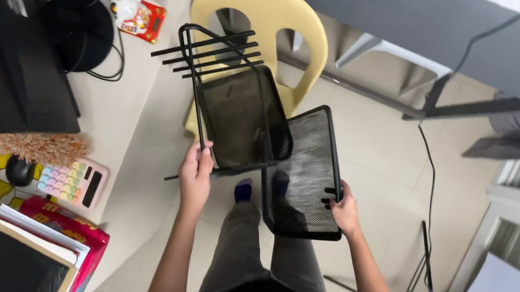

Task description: The person disassembles a black wire mesh document rack, removing the trays and placing them on a nearby chair. They then use a fluffy duster to clean the top and glass surface of a printer on the desk.

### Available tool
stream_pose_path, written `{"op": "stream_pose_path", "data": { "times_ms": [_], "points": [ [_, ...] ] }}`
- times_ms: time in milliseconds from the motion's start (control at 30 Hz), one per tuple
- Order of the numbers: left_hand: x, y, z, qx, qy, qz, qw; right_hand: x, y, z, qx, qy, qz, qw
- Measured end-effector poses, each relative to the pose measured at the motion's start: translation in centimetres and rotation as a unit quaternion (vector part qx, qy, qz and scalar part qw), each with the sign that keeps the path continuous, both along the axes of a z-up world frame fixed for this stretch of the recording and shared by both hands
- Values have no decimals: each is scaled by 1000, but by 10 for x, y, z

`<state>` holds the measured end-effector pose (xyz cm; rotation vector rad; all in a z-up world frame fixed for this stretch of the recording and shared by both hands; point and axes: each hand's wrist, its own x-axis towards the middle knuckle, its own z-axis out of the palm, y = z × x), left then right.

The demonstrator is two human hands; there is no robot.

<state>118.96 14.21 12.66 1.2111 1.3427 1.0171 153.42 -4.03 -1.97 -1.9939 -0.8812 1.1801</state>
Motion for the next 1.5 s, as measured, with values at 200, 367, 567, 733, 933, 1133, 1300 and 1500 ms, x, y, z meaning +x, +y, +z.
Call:
{"op": "stream_pose_path", "data": {
  "times_ms": [200, 367, 567, 733, 933, 1133, 1300, 1500],
  "points": [
    [12, -15, 7, -17, -7, 63, 998, -7, 80, -59, 9, 133, 17, 991],
    [14, -11, 17, -39, 6, 69, 997, -34, 144, -101, 3, 236, 18, 972],
    [14, -3, -8, -52, -22, 68, 996, -50, 201, -167, 10, 273, 33, 961],
    [23, 4, -16, -73, 34, 61, 995, -43, 224, -207, -40, 319, 13, 947],
    [39, 7, -24, -39, 18, 61, 997, -39, 213, -296, -120, 15, 177, 977],
    [52, 2, -38, -77, -18, 83, 993, -38, 220, -279, -71, -47, 153, 985],
    [64, -6, -55, -73, 4, 71, 995, -21, 233, -261, -130, 164, 109, 972],
    [78, -8, -79, -67, 5, 81, 994, -9, 243, -259, -126, 113, 222, 960]
  ]
}}
